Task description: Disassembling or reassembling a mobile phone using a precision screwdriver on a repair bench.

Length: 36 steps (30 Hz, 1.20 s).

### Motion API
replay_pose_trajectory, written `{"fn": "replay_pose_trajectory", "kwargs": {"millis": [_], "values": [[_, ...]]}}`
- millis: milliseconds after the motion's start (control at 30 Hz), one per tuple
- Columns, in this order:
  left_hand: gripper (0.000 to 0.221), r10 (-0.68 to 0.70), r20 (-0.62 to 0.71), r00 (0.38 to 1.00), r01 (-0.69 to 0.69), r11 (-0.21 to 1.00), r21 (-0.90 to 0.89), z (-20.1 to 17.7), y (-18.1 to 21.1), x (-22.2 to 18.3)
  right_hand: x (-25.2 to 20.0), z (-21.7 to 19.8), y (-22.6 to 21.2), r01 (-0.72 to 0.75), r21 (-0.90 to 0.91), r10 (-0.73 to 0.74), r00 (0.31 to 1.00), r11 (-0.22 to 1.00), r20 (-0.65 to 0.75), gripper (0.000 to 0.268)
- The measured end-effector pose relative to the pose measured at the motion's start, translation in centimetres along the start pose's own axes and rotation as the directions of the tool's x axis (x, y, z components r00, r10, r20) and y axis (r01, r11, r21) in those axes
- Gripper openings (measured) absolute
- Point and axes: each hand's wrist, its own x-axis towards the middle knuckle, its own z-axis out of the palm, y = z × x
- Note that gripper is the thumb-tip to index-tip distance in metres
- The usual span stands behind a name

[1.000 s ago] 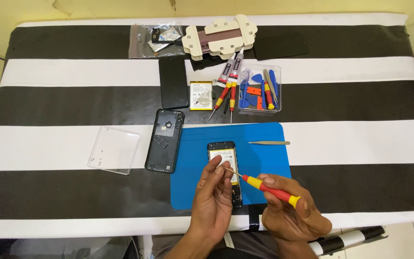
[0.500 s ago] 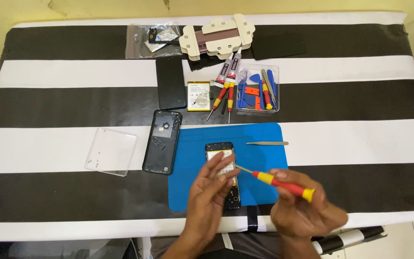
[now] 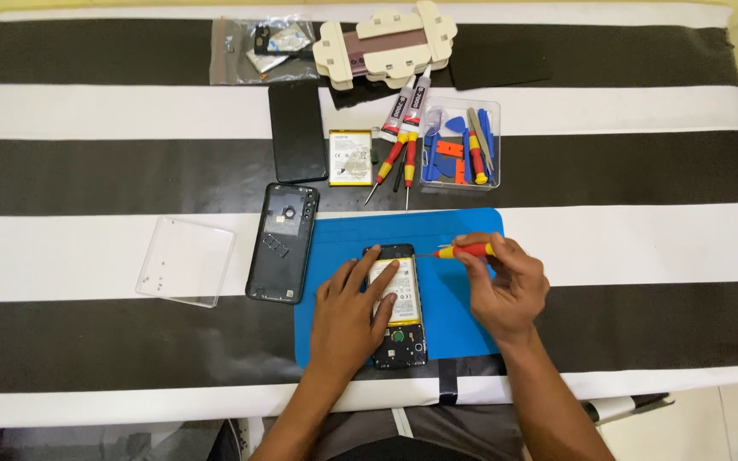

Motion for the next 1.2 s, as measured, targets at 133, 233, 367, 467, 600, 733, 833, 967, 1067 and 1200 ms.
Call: {"fn": "replay_pose_trajectory", "kwargs": {"millis": [133,233,367,467,600,733,833,967,1067,1200], "values": [[0.041,0.015,0.014,1.000,-0.016,0.999,0.037,0.2,-0.2,-0.1,-0.1,0.3,0.7,-0.021,-0.007,0.021,0.999,1.000,0.041,0.042],[0.040,0.045,0.041,0.998,-0.048,0.997,0.063,0.1,-0.6,-0.4,-0.3,0.2,0.8,-0.039,-0.018,0.040,0.997,0.999,0.061,0.042],[0.041,0.108,0.131,0.985,-0.094,0.989,-0.112,-1.2,-1.5,-1.1,-1.4,-0.3,1.0,-0.017,-0.059,0.027,0.984,0.998,0.176,0.046],[0.042,0.128,0.172,0.977,-0.103,0.984,-0.146,-1.7,-1.8,-1.3,-1.8,-0.5,0.9,-0.020,-0.065,0.031,0.985,0.998,0.168,0.047],[0.042,0.104,0.145,0.984,-0.082,0.985,-0.151,-2.1,-1.3,-1.0,-2.4,-0.8,1.1,-0.041,-0.074,0.053,0.986,0.996,0.159,0.047],[0.044,0.104,0.141,0.985,-0.084,0.986,-0.142,-1.9,-1.2,-0.9,-2.6,-1.0,1.2,-0.039,-0.114,0.057,0.985,0.993,0.161,0.046],[0.044,0.106,0.148,0.983,-0.088,0.989,-0.119,-1.9,-1.2,-0.9,-2.9,-1.1,1.4,-0.043,-0.117,0.063,0.983,0.992,0.172,0.046],[0.043,0.111,0.141,0.984,-0.097,0.990,-0.106,-1.8,-1.2,-0.9,-2.9,-0.9,1.6,-0.041,-0.133,0.065,0.980,0.990,0.186,0.048],[0.044,0.100,0.170,0.980,-0.084,0.991,-0.102,-1.6,-1.4,-1.0,-2.8,-0.8,1.5,-0.040,-0.130,0.066,0.977,0.991,0.203,0.048],[0.046,0.121,0.167,0.978,-0.110,0.991,-0.073,-1.5,-1.6,-1.1,-2.9,-1.0,1.6,-0.027,-0.164,0.064,0.972,0.986,0.227,0.047]]}}
